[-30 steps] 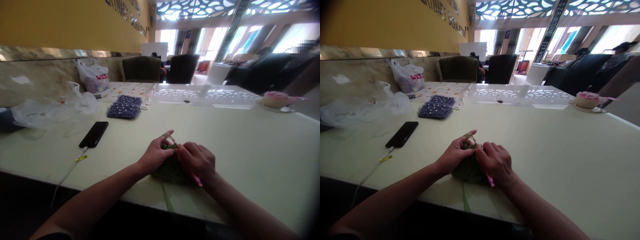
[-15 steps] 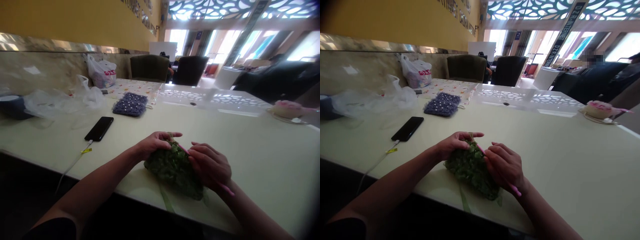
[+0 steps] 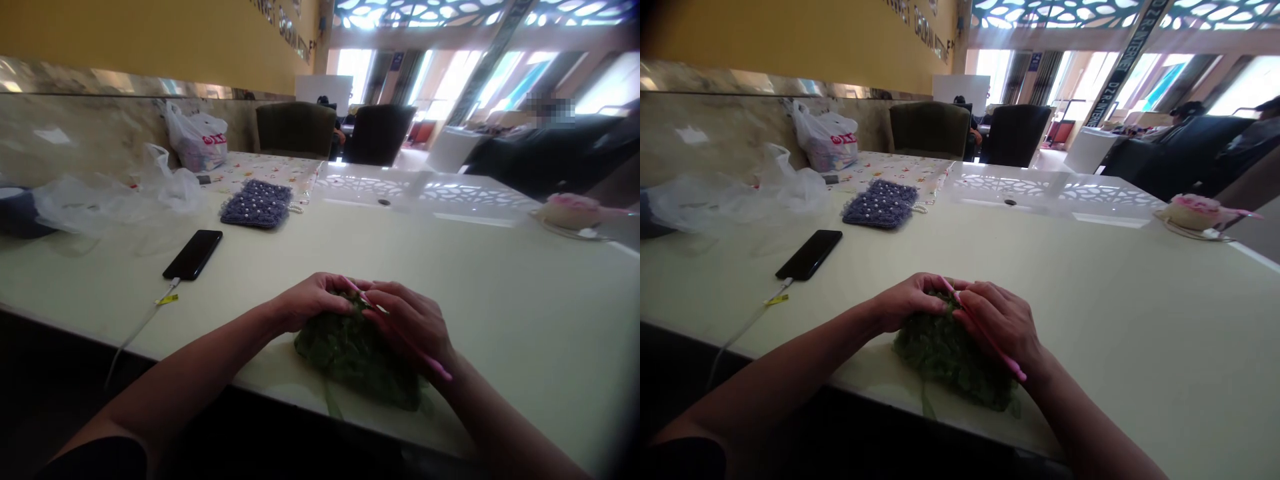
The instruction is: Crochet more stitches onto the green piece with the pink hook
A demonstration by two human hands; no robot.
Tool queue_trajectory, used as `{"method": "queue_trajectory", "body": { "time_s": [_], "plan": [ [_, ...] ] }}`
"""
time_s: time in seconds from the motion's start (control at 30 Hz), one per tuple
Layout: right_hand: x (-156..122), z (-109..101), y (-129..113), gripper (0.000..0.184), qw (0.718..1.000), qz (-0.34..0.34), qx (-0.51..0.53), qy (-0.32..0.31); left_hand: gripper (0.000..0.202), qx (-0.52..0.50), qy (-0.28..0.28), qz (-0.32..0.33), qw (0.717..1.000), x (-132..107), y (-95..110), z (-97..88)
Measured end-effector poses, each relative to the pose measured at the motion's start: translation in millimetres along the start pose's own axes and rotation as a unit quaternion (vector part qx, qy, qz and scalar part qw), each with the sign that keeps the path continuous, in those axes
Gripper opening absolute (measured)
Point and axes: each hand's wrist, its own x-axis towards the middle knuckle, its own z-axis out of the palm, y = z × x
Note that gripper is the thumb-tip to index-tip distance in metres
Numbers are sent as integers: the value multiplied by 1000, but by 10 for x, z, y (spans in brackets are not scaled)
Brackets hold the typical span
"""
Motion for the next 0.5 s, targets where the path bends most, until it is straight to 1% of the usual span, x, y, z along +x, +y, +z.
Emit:
{"method": "queue_trajectory", "body": {
  "time_s": [0.07, 0.13, 0.2, 0.27, 0.4, 0.5],
  "plan": [
    [-14, 39, 2, 22, 996, -33, -78, 8, 26, 21, 3, 21, 1000, -8, -23, 19],
    [-22, 44, 5, 28, 995, -33, -89, 14, 31, 53, -7, 30, 998, -22, -2, 9],
    [-21, 29, -2, 30, 998, -11, -59, 16, 31, 84, -32, 38, 995, -34, 45, -18],
    [-14, 10, -22, 31, 999, 19, -28, 19, 26, 87, -46, 45, 994, -37, 88, -46],
    [-2, -18, -67, 27, 998, 57, 7, 16, 32, 71, -22, 29, 997, -21, 99, -83],
    [9, -48, -62, 23, 995, 81, 51, 7, 31, 104, -37, 40, 993, -16, 98, -112]
  ]
}}
